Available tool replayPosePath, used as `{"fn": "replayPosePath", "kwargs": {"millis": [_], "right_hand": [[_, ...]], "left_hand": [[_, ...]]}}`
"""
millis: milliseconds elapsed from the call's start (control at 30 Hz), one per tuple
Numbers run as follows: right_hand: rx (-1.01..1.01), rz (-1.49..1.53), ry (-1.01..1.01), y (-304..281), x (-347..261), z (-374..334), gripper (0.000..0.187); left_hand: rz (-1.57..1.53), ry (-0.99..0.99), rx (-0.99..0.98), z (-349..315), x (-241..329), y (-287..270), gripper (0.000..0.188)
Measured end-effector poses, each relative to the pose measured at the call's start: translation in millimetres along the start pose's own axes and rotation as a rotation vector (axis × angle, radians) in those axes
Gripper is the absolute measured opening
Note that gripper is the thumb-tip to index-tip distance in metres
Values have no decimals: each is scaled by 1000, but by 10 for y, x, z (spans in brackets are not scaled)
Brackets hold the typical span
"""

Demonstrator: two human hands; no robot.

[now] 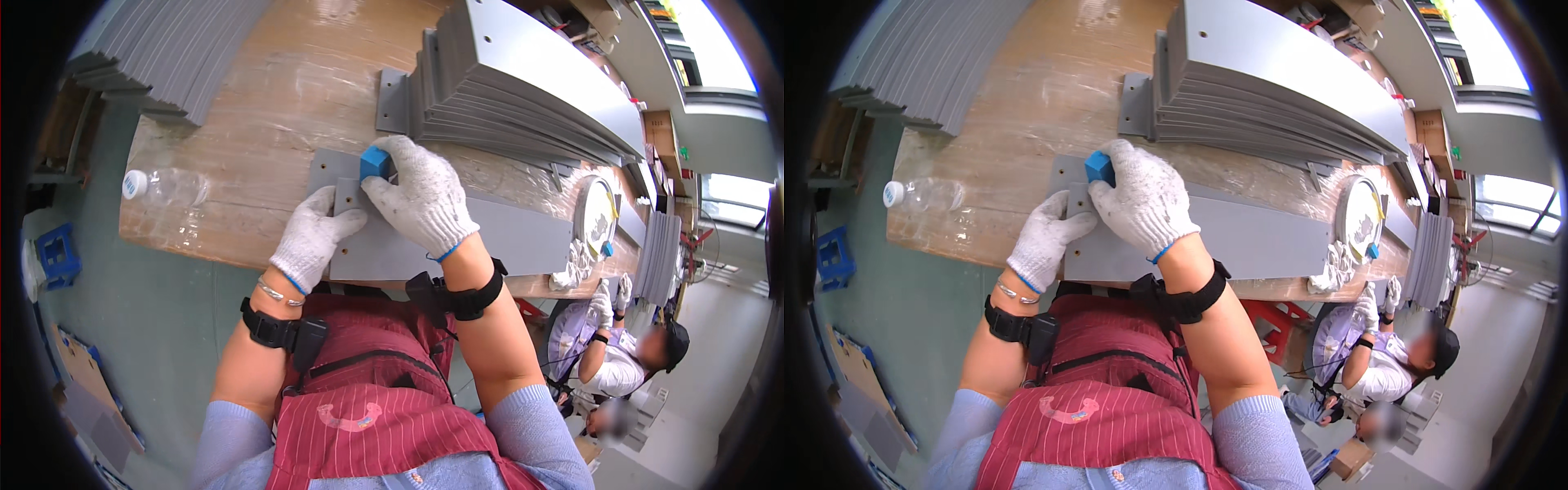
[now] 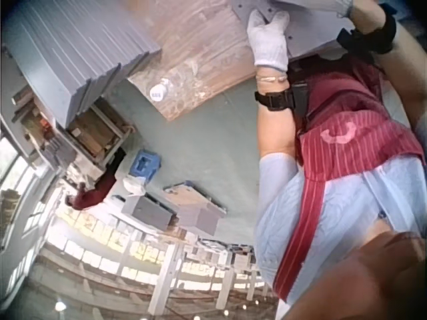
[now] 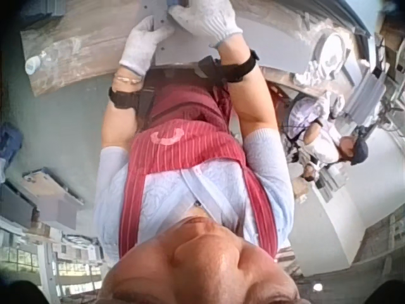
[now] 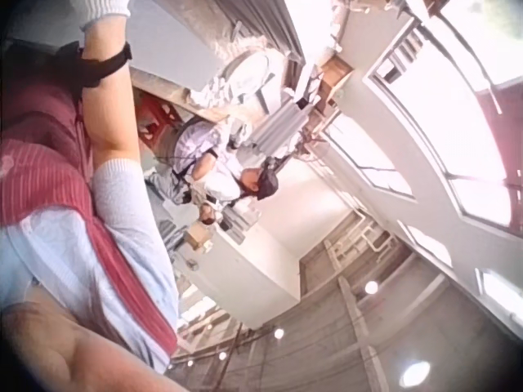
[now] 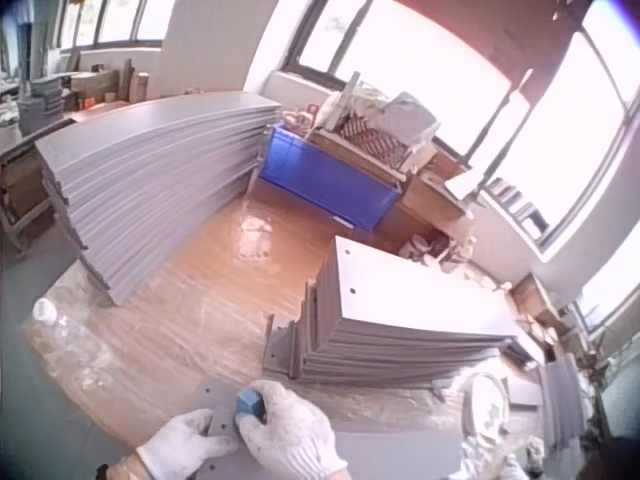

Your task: The person smooths the edges of a grey metal panel using a blue sanding block and wipes the surface with a white cloth. The person repeats this process on multiple panels, stacking the finished ones on the table.

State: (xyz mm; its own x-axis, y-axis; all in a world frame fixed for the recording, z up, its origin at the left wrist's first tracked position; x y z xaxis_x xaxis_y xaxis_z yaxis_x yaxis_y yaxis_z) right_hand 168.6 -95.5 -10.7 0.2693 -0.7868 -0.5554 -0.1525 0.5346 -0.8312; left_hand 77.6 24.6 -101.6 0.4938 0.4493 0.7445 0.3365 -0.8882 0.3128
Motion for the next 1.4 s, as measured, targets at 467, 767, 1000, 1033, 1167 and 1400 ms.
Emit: {"fn": "replayPosePath", "kwargs": {"millis": [467, 767, 1000, 1033, 1167, 1400], "right_hand": [[197, -160, 375, -1392, 2328, -594, 41], [404, -286, 560, -2303, 3995, -998, 46], [483, 189, 609, -2442, 4419, -1156, 39], [475, 178, 674, -2464, 4272, -1161, 39], [492, 161, 710, -2377, 4408, -1337, 43], [617, 291, 761, -2222, 4277, -2203, 40]], "left_hand": [[-3, 26, 136, 29, -81, 18, 45], [117, 79, 164, -9, -18, 137, 52], [173, 76, 221, 0, -39, 4, 54], [190, 84, 231, 4, -33, -11, 54], [219, 119, 247, 35, -49, -145, 55], [241, 70, 246, 69, -79, -312, 46]]}}
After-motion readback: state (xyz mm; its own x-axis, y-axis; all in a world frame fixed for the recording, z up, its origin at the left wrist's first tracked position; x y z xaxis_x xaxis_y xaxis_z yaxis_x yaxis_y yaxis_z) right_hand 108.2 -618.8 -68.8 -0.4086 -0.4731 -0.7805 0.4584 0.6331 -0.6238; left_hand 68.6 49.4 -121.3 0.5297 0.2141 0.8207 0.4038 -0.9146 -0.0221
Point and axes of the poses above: each hand's wrist, its own z-axis towards the middle knuckle, its own y-axis out of the palm, x = y × z, the point moved 5 cm from there along z, towards the middle knuckle, and after that the axes turned 11 degrees about x, right-handed, at the moved point
